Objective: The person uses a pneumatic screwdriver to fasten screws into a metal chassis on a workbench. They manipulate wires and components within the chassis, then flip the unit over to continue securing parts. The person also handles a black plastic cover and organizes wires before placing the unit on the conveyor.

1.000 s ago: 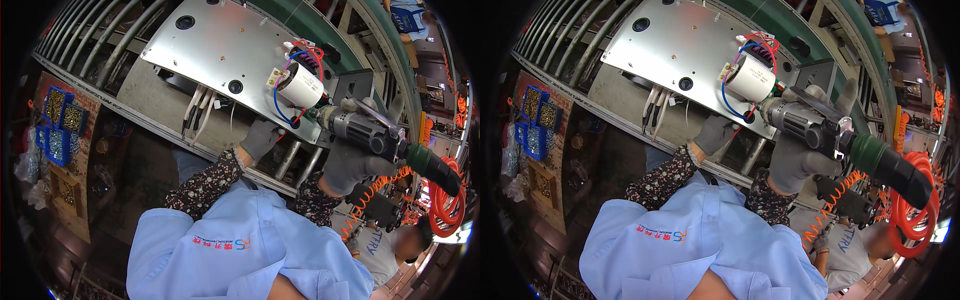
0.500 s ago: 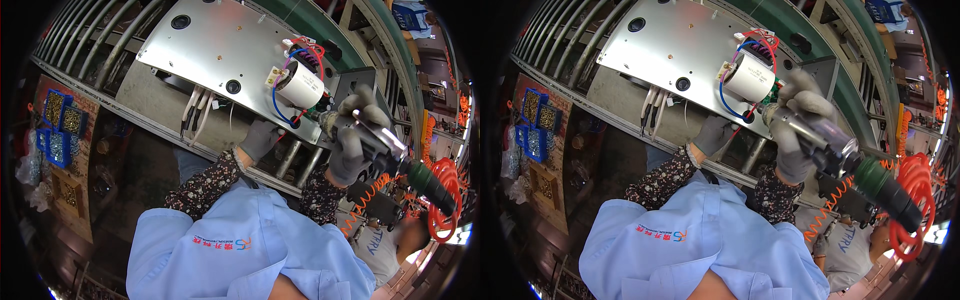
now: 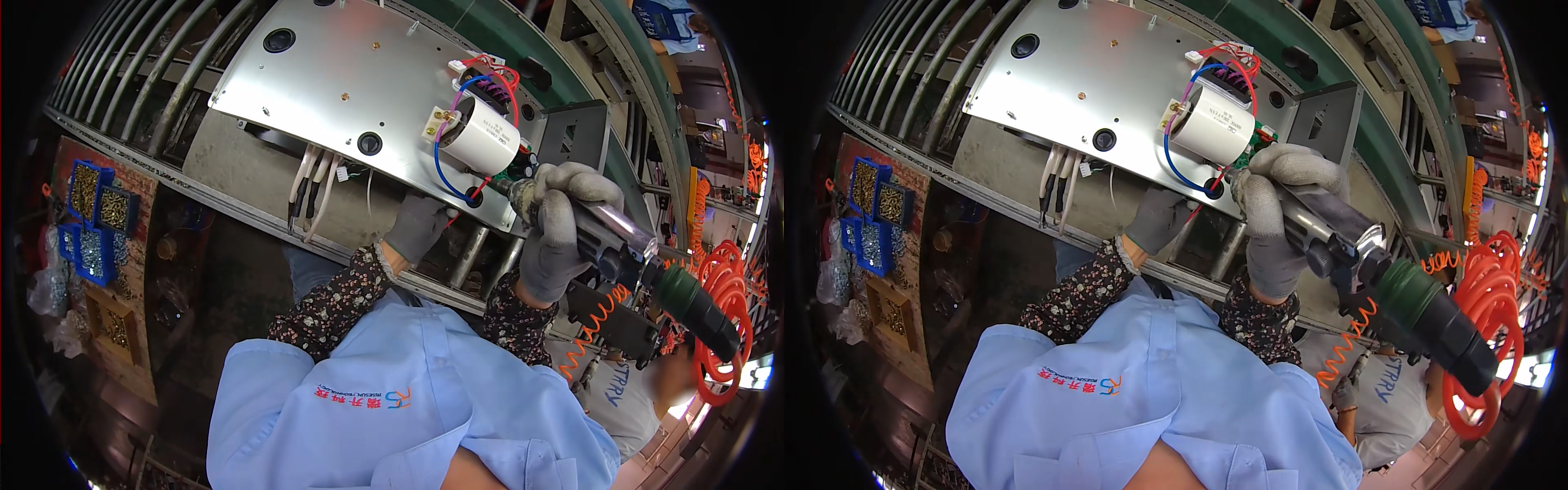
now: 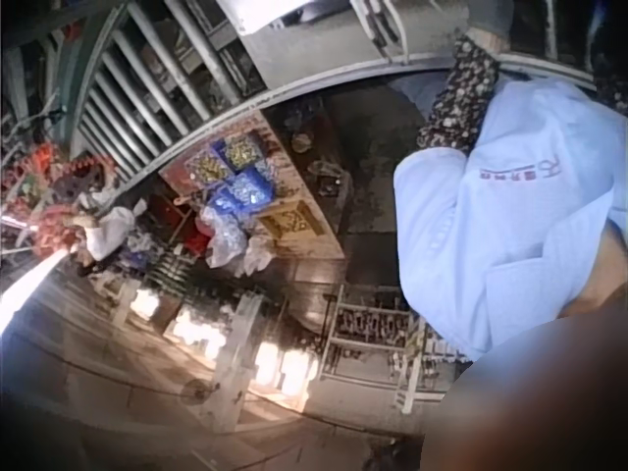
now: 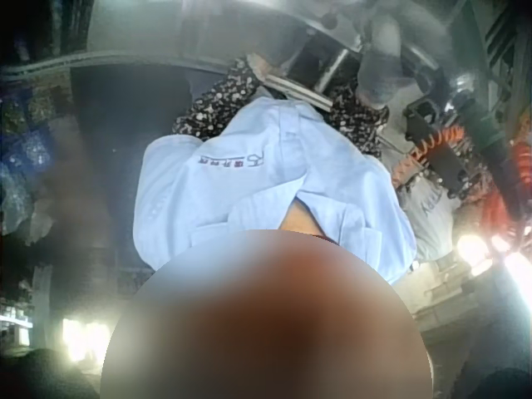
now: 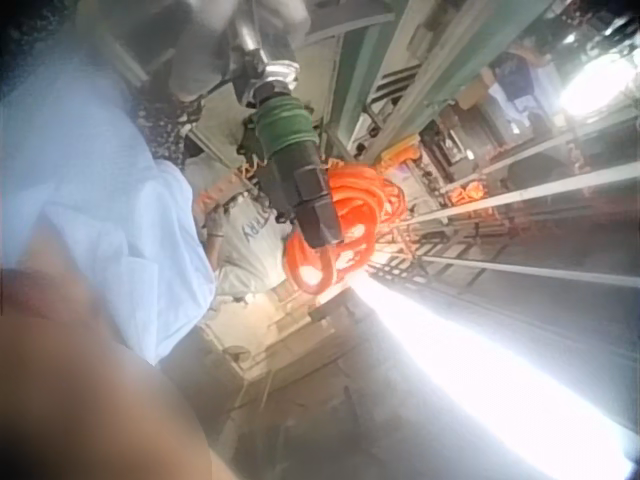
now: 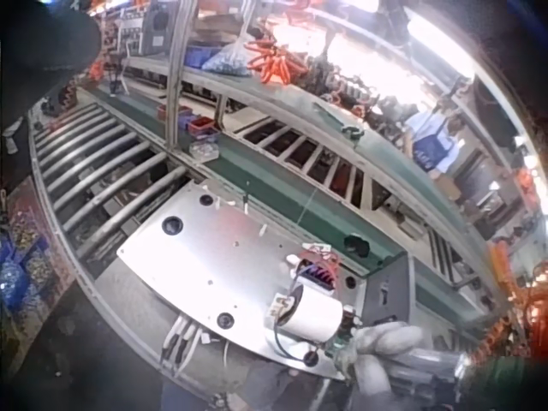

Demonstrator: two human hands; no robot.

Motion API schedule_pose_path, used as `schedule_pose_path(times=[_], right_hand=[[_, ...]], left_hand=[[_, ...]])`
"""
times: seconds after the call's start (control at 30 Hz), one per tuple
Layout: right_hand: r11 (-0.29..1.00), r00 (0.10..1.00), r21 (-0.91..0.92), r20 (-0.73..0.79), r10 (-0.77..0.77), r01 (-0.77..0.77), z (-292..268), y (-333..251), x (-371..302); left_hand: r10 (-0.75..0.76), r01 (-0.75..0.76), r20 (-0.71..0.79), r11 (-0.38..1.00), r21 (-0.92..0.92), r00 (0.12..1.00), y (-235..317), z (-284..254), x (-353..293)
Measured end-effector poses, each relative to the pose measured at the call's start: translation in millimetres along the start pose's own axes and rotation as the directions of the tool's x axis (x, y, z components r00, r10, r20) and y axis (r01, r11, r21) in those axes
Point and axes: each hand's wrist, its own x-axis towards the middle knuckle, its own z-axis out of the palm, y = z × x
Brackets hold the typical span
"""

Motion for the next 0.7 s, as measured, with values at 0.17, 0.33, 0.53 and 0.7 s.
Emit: schedule_pose_path(times=[0.17, 0.33, 0.53, 0.7], right_hand=[[0.988, 0.993, -0.103, 0.059, -0.106, 0.112, 0.6, -1.0, 1.0], [0.999, 0.999, -0.018, -0.021, -0.043, 0.043, 2.7, -1.1, 0.3], [0.932, 0.999, 0.362, 0.031, -0.042, 0.028, -16.5, -20.8, -1.9], [0.808, 0.953, 0.583, 0.189, -0.236, 0.085, -7.6, -35.6, -7.6]], left_hand=[[0.093, -0.091, -0.045, 0.994, 0.062, 0.995, -9.2, 6.1, -0.2], [0.042, -0.045, 0.021, 0.989, 0.144, 0.999, -1.2, -5.9, 0.0], [-0.572, 0.341, 0.427, -0.256, -0.904, 0.701, 15.3, -57.6, -30.4], [-0.355, 0.413, 0.468, -0.222, -0.883, 0.809, 49.0, -99.4, -28.5]])
